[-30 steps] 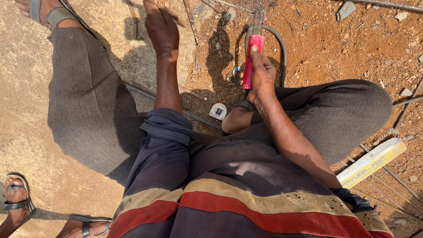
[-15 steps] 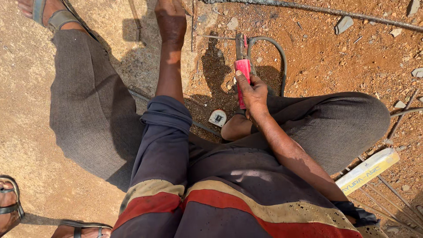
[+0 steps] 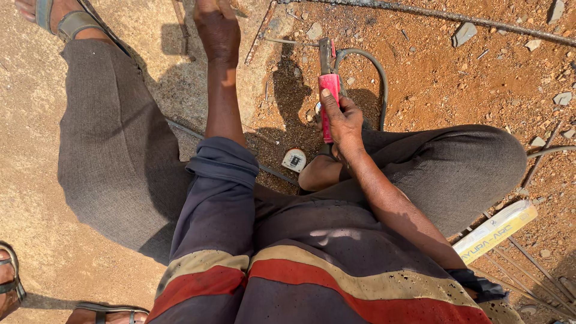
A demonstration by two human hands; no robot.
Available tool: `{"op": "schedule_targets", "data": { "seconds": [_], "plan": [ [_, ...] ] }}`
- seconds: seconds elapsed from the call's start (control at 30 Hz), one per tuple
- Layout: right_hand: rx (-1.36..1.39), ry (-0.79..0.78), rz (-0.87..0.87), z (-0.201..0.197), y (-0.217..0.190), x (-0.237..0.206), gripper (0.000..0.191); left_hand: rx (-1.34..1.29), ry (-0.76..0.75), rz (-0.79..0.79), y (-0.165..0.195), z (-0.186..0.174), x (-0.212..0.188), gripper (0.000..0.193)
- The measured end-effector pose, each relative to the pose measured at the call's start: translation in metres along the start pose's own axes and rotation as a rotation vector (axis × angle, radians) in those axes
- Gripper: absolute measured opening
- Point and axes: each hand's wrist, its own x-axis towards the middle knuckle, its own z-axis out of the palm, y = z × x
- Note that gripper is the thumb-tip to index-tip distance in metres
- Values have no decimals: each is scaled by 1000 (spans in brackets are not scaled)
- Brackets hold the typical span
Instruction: The person sits on the ground and uses a welding torch to join metal rods. They hold the rods in place with one hand while applying the torch with the other, creating bright sparks and smoke as they weld the joints.
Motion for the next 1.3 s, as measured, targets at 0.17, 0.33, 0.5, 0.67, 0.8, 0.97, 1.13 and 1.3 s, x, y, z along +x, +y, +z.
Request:
{"op": "schedule_targets", "data": {
  "seconds": [0.17, 0.33, 0.5, 0.67, 0.8, 0.97, 1.13, 1.3],
  "plan": [
    [-78, 116, -205, -3, -7, 14, 47, 195, -201, -168, -3, -58, -15, 26],
    [-555, 323, -748, 9, -15, 34, 42, 250, -235, -97, -21, -68, -38, 45],
    [-471, 319, -450, 15, -18, 30, 48, 30, -177, -156, -39, -50, -45, 58],
    [-461, 323, -418, 13, -25, 33, 52, -14, -125, -288, -40, -33, -44, 20],
    [-287, 242, -302, 11, -16, 36, 60, -41, -63, -278, -33, -30, -48, 13],
    [-521, 319, -630, 5, 1, 48, 49, -129, -45, -317, -22, -34, -51, 9],
    [-706, 399, -872, 3, 4, 54, 37, -52, -13, -170, -25, -30, -54, 14],
    [400, 97, -84, 0, -5, 59, 39, -22, -49, -186, -38, -37, -45, 37]
  ]
}}
